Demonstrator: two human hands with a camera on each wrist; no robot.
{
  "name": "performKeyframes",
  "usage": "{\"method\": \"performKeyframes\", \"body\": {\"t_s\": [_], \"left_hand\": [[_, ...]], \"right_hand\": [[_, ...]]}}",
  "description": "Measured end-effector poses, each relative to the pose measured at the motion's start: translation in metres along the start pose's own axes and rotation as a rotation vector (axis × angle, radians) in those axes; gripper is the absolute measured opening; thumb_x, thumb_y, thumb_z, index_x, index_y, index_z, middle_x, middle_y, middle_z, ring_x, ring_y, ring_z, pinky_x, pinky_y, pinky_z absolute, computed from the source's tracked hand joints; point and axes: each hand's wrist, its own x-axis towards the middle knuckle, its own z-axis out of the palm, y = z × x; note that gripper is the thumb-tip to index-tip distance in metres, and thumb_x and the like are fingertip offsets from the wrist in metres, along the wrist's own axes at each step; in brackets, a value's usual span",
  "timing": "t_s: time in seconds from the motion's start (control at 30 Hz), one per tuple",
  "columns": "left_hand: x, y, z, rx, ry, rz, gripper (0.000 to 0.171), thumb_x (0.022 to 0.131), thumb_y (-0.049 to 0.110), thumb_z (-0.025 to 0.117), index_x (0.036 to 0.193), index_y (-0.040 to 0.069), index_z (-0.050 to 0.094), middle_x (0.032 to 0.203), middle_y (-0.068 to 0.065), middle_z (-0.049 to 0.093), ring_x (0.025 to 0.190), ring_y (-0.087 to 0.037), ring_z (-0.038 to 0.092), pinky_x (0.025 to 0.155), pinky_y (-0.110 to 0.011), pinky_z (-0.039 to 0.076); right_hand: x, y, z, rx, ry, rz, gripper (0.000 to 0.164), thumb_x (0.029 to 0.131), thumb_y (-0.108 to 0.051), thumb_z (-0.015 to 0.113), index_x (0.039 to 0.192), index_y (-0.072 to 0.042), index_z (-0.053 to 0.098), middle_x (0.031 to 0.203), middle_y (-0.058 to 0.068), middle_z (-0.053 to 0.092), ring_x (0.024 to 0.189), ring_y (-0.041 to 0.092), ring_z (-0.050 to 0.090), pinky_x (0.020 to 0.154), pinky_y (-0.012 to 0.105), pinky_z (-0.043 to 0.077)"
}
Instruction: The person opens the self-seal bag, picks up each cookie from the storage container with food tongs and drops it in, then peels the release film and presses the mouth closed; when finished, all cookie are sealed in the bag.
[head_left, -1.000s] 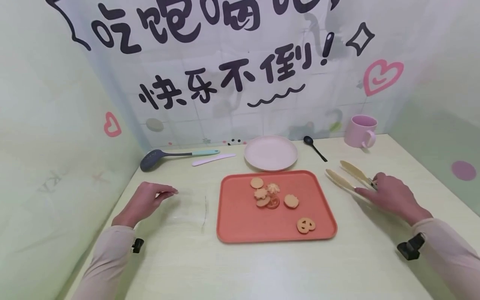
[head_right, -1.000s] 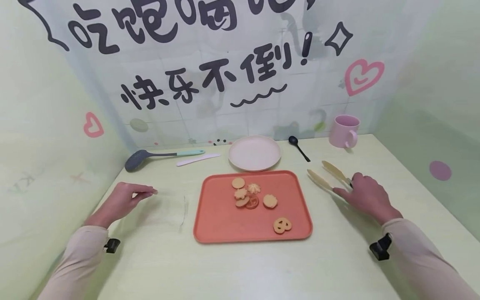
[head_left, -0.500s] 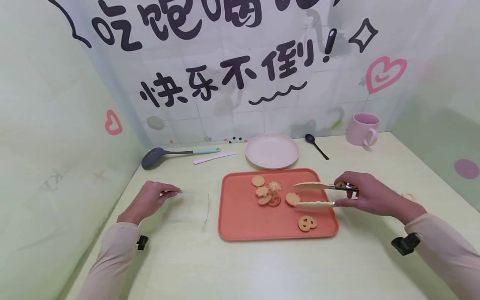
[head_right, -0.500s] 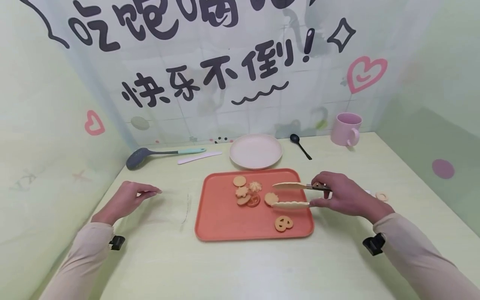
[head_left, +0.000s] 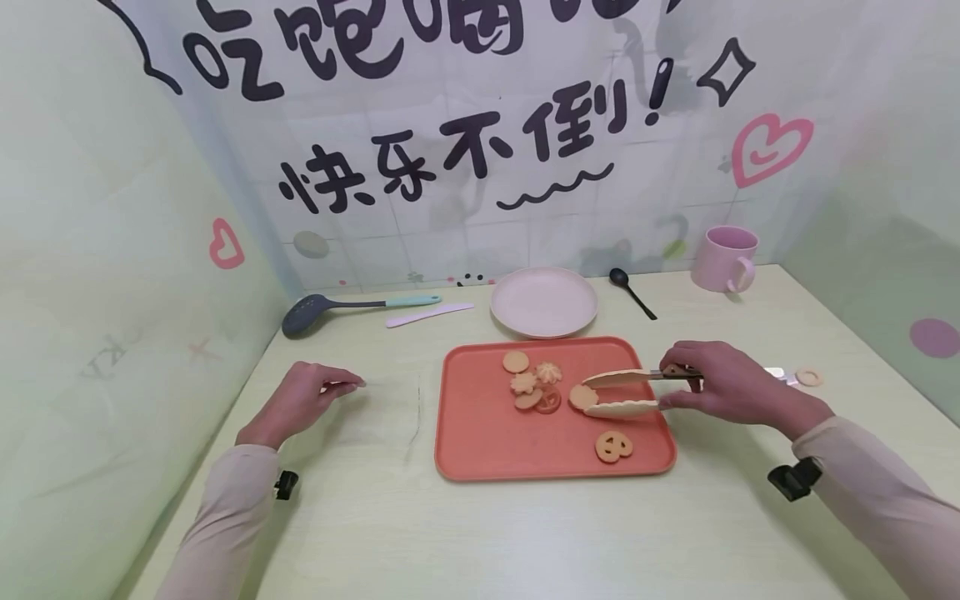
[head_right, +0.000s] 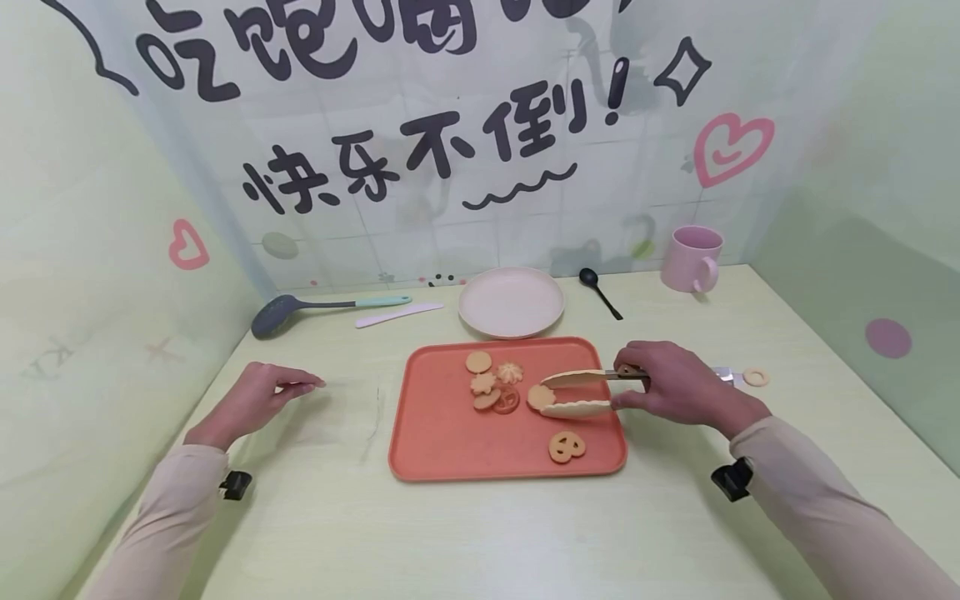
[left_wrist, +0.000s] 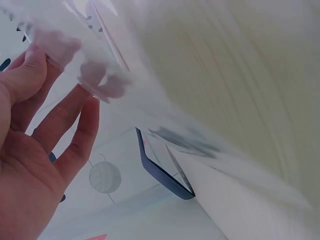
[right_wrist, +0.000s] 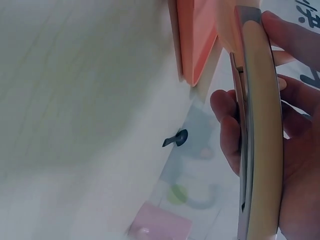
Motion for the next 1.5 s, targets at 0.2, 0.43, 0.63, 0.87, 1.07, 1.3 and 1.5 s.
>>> {"method": "performKeyframes", "body": {"t_s": [0.2, 0.43, 0.63, 0.87, 1.07, 1.3, 1.5], "left_hand": [[0.002, 0.001, -0.002, -0.022, 0.003, 0.006, 0.020, 0.089, 0.001, 0.072, 0.104, 0.012, 0.080, 0.101, -0.008, 0.080, 0.096, -0.027, 0.076, 0.081, -0.043, 0.061], [0.000, 0.000, -0.002, -0.033, -0.001, -0.025, 0.020, 0.089, 0.003, 0.072, 0.106, 0.012, 0.080, 0.102, -0.008, 0.080, 0.099, -0.028, 0.076, 0.084, -0.044, 0.061], [-0.002, -0.002, 0.002, -0.047, 0.000, -0.032, 0.020, 0.089, 0.002, 0.072, 0.106, 0.010, 0.080, 0.102, -0.009, 0.080, 0.099, -0.029, 0.076, 0.084, -0.044, 0.061], [-0.001, 0.001, 0.001, -0.064, -0.009, -0.029, 0.020, 0.090, 0.001, 0.071, 0.106, 0.010, 0.080, 0.103, -0.010, 0.079, 0.099, -0.029, 0.076, 0.083, -0.044, 0.061], [0.000, 0.004, 0.001, -0.064, -0.012, -0.031, 0.020, 0.090, 0.002, 0.071, 0.107, 0.010, 0.080, 0.104, -0.010, 0.079, 0.099, -0.029, 0.075, 0.084, -0.044, 0.061], [0.001, 0.005, 0.004, -0.071, -0.008, -0.018, 0.020, 0.090, 0.001, 0.071, 0.106, 0.010, 0.080, 0.102, -0.010, 0.079, 0.097, -0.027, 0.076, 0.081, -0.042, 0.062], [0.002, 0.008, 0.004, -0.074, -0.013, -0.025, 0.019, 0.091, 0.001, 0.070, 0.106, 0.007, 0.079, 0.102, -0.011, 0.079, 0.097, -0.028, 0.076, 0.081, -0.043, 0.062]], "right_hand": [[0.011, -0.012, -0.002, -0.012, 0.060, -0.072, 0.030, 0.075, -0.032, 0.088, 0.093, -0.016, 0.070, 0.077, -0.012, 0.059, 0.063, -0.001, 0.049, 0.057, 0.018, 0.041], [0.039, -0.044, 0.002, 0.034, 0.032, -0.098, 0.027, 0.078, -0.035, 0.086, 0.092, -0.020, 0.069, 0.078, -0.012, 0.057, 0.066, 0.004, 0.050, 0.061, 0.020, 0.043], [0.068, -0.079, 0.024, 0.044, -0.019, -0.140, 0.032, 0.081, -0.042, 0.083, 0.093, -0.017, 0.067, 0.083, -0.009, 0.059, 0.068, 0.008, 0.049, 0.065, 0.023, 0.042], [0.094, -0.114, 0.047, 0.058, -0.077, -0.143, 0.032, 0.086, -0.042, 0.078, 0.094, -0.014, 0.065, 0.082, -0.001, 0.061, 0.067, 0.006, 0.044, 0.062, 0.022, 0.038], [0.110, -0.133, 0.064, 0.046, -0.051, -0.168, 0.034, 0.086, -0.041, 0.078, 0.096, -0.012, 0.064, 0.084, 0.001, 0.061, 0.072, 0.008, 0.047, 0.066, 0.023, 0.041], [0.127, -0.150, 0.075, 0.025, -0.108, -0.111, 0.035, 0.086, -0.044, 0.077, 0.098, -0.013, 0.067, 0.085, -0.004, 0.061, 0.073, 0.010, 0.050, 0.068, 0.025, 0.045], [0.143, -0.166, 0.086, 0.041, -0.175, -0.037, 0.030, 0.086, -0.041, 0.076, 0.095, -0.015, 0.064, 0.078, -0.005, 0.055, 0.069, 0.011, 0.048, 0.064, 0.025, 0.040]]}}
